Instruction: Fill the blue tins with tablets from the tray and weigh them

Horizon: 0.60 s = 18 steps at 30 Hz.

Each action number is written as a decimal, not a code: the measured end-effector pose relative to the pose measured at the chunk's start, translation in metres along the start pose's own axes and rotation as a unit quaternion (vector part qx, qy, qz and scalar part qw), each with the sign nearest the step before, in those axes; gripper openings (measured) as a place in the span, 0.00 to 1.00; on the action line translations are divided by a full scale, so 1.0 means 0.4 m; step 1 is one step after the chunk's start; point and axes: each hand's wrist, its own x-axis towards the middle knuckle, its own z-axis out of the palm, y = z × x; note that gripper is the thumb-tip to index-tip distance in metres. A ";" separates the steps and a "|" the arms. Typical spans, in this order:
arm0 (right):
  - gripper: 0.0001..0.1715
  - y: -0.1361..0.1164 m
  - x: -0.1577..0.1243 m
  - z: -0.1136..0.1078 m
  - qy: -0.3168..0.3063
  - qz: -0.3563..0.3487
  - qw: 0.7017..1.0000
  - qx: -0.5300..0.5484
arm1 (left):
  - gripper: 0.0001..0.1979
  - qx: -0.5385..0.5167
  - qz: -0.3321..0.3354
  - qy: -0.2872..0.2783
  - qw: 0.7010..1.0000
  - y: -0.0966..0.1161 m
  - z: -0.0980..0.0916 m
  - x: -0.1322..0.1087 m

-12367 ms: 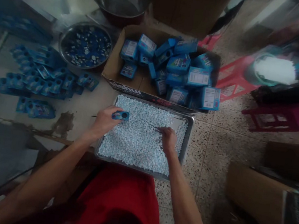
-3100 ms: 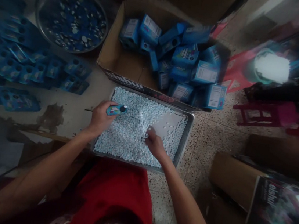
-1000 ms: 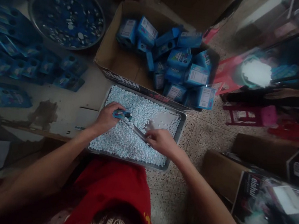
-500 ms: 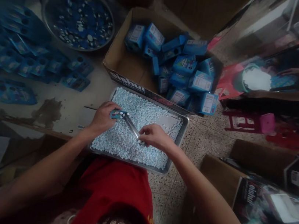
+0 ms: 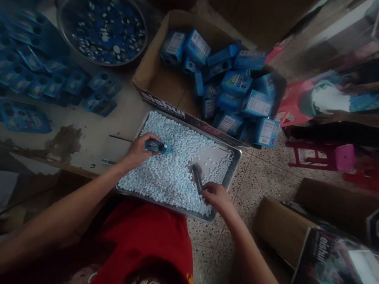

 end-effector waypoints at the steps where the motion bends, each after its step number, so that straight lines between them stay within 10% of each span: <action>1: 0.09 0.026 0.010 0.011 0.007 0.005 1.000 -0.014 | 0.17 -0.015 0.010 0.000 1.000 -0.004 0.009 0.001; 8: 0.11 0.107 0.050 0.042 0.143 -0.019 0.952 -0.271 | 0.19 -0.101 0.041 0.058 0.992 -0.010 0.008 0.024; 18: 0.11 0.129 0.145 0.047 0.200 -0.068 0.951 -0.228 | 0.20 -0.045 0.068 0.197 0.977 -0.032 -0.058 0.021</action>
